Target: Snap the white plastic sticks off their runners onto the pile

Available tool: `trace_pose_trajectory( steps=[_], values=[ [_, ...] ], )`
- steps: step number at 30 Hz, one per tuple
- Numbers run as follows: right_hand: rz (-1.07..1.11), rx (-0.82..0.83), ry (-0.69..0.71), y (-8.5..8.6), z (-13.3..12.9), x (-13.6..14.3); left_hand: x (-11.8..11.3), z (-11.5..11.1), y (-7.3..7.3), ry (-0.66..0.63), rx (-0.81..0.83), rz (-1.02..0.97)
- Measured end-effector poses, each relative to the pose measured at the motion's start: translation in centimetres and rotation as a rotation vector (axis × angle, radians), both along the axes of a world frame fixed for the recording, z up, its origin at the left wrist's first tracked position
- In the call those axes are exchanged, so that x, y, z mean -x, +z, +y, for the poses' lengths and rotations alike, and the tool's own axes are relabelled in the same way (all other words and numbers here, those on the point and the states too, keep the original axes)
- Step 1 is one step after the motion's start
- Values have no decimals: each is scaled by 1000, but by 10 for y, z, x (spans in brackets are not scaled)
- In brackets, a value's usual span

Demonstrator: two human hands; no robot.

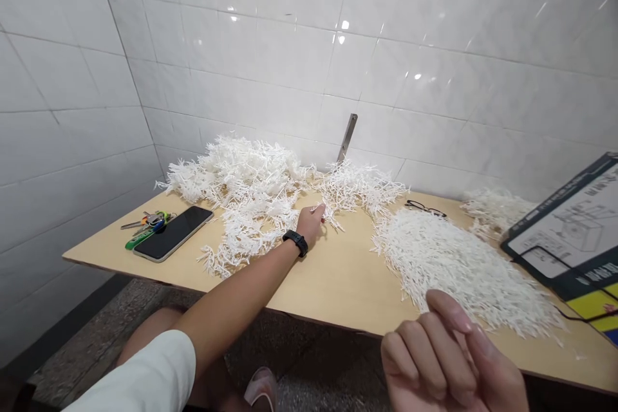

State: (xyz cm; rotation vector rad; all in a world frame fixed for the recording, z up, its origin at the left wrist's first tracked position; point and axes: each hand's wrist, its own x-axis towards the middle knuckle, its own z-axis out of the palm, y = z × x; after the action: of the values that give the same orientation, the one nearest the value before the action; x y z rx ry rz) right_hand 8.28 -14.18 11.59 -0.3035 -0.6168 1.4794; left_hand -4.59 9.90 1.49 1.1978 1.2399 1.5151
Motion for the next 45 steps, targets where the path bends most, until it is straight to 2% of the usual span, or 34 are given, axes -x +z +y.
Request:
trace_pose_trajectory(
  steps=[12, 18, 23, 45],
  values=[
    [-22, -127, 14, -5, -3, 2, 0, 0, 0, -9, -16, 38],
    [-33, -300, 58, -4, 0, 3, 0, 3, -2, 10, -8, 64],
    [-46, -204, 52, -3, -2, 3, 0, 4, -1, -3, -17, 65],
    [-50, -242, 86, -3, 0, 2, 1, 3, 0, -24, -46, 70]
  ],
)
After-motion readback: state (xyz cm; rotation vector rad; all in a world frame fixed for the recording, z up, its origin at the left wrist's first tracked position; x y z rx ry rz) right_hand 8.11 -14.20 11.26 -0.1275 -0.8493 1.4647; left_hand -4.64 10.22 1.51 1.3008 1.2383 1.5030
